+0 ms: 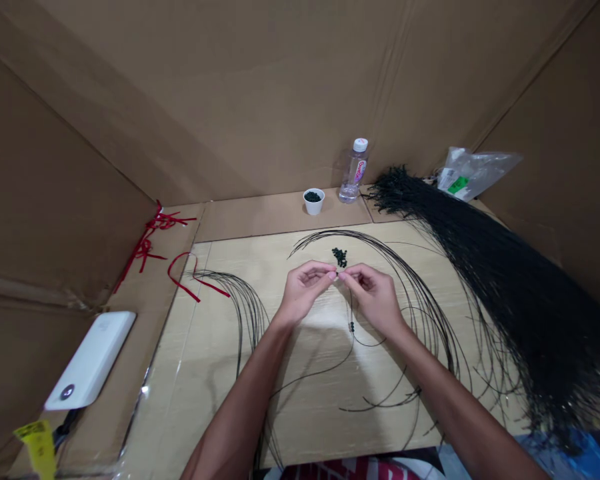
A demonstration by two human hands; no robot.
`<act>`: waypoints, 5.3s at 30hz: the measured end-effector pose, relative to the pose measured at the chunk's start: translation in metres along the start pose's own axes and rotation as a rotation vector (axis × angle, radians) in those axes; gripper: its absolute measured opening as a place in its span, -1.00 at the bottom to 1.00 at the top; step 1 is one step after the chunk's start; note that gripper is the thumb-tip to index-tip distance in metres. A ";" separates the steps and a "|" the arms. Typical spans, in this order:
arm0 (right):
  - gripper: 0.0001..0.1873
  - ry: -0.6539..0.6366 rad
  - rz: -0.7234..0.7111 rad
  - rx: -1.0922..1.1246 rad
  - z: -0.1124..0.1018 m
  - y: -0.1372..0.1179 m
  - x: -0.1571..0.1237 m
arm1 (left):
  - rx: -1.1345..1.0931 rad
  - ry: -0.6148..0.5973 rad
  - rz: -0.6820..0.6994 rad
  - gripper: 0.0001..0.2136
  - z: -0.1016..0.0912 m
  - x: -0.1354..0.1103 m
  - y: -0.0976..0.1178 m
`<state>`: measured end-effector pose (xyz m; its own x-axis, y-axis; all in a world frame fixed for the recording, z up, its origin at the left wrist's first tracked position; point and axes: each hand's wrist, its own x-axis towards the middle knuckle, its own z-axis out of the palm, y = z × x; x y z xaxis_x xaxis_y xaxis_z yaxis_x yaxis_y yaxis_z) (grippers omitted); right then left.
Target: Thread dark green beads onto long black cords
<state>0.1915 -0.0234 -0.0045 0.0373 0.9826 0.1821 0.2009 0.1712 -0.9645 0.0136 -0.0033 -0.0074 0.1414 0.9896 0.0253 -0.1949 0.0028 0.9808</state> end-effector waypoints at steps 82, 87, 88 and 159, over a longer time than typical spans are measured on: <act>-0.53 -0.070 0.599 0.615 -0.005 -0.007 0.007 | 0.089 -0.176 0.047 -0.78 0.000 0.002 -0.006; -0.53 -0.068 0.610 0.643 -0.005 -0.008 0.008 | 0.116 -0.155 0.076 -0.78 0.002 0.000 -0.005; -0.53 -0.059 0.613 0.650 -0.005 -0.007 0.008 | 0.121 -0.155 0.079 -0.78 0.003 0.000 -0.005; -0.91 -0.020 0.174 0.223 -0.002 -0.006 0.003 | 0.098 -0.094 -0.022 -0.69 0.003 0.004 -0.004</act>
<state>0.1925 -0.0212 0.0021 0.0327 0.9994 0.0083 -0.0268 0.0091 -0.9996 0.0177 0.0000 -0.0111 0.2361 0.9716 0.0168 -0.0959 0.0061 0.9954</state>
